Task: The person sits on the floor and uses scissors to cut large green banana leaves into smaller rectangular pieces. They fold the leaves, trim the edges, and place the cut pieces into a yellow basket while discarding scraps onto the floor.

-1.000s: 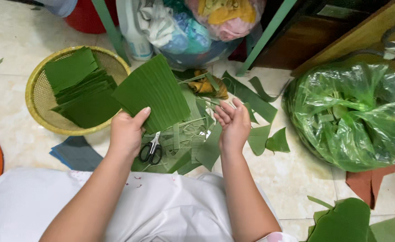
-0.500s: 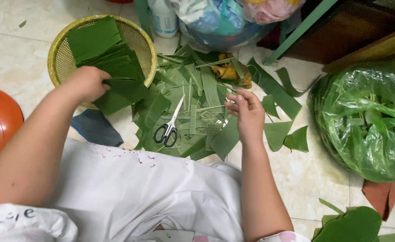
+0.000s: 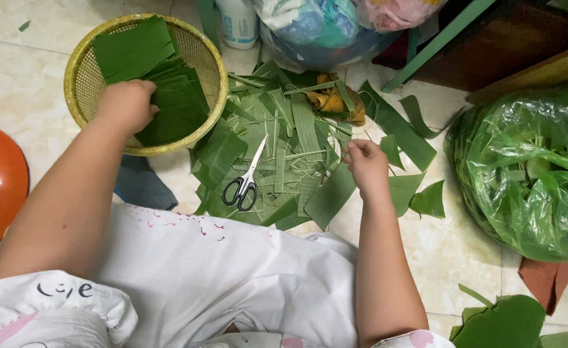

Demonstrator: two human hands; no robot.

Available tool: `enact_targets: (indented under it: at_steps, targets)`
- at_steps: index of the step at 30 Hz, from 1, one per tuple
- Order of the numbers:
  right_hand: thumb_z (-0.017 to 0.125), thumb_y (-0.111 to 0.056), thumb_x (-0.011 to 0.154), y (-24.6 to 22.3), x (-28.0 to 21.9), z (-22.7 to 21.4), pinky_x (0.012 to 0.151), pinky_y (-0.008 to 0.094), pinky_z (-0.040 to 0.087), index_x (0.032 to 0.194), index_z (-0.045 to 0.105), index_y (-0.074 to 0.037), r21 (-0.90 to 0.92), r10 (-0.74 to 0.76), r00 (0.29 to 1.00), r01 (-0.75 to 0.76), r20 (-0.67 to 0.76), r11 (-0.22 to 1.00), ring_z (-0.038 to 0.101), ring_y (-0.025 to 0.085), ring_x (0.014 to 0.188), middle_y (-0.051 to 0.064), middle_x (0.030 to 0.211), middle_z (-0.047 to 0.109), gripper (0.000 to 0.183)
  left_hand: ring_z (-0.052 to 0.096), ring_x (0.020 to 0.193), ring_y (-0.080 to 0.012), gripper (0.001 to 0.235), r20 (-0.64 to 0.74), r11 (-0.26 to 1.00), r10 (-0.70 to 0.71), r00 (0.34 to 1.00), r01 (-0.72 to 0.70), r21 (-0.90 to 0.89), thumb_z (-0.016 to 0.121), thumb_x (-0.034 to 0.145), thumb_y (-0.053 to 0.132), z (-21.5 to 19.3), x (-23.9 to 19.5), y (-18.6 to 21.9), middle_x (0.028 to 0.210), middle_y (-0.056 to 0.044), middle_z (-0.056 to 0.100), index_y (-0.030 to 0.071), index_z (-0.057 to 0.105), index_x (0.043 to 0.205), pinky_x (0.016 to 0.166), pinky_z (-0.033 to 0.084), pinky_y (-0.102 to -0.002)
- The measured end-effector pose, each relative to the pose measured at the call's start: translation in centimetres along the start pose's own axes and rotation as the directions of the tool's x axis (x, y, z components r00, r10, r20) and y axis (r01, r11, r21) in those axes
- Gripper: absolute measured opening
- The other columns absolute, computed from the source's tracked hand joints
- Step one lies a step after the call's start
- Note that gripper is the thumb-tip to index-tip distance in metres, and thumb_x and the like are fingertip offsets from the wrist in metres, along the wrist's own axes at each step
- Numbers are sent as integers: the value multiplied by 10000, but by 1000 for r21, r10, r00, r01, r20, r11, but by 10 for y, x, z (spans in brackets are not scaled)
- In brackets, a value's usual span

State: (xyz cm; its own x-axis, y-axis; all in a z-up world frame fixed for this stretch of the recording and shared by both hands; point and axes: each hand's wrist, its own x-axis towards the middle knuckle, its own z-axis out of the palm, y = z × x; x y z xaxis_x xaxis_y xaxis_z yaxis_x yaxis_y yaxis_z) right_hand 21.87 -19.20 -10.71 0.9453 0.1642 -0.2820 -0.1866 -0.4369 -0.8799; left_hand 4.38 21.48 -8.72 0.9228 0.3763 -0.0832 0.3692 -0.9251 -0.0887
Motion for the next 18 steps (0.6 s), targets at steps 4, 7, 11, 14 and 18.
enact_targets:
  at_steps: [4,7,11,14,18]
  targets:
    - [579,-196,810,-3,-1,6,642,285,507,997,592,-27,-87,-23,998,28,53,996,639,206,761,137,871,635,252,620,793,-318,271,-105,995,51,993,-59,-77,642,778,172,4,0,7,815,-150,623,6,629,992,706,489,-399]
    - [590,-195,801,1,1,6,642,286,503,989,603,-36,-112,-22,998,28,53,993,641,192,751,122,858,639,247,600,688,-259,122,-262,991,135,956,-129,38,658,756,178,24,0,6,687,-72,572,76,629,816,617,462,-358]
    - [582,-198,805,-12,-8,4,659,293,505,1000,603,-42,-127,-13,999,20,52,992,642,201,773,125,879,641,250,558,625,-172,50,-363,951,241,900,-144,274,573,797,152,59,15,-8,643,7,534,141,616,776,584,394,-278]
    - [588,-203,801,-13,-9,5,653,282,505,998,607,-49,-126,-27,998,33,49,991,645,190,755,115,868,644,251,543,627,-140,68,-458,917,316,831,-145,371,577,779,187,56,21,-5,629,35,515,199,592,714,603,369,-269]
    - [575,-188,815,-12,-8,8,675,286,483,1010,601,-26,-119,-48,996,56,70,991,632,204,763,132,886,635,255,473,975,-295,492,-279,996,85,957,-72,59,743,665,234,9,7,24,1004,-139,498,104,531,1089,775,358,-393]
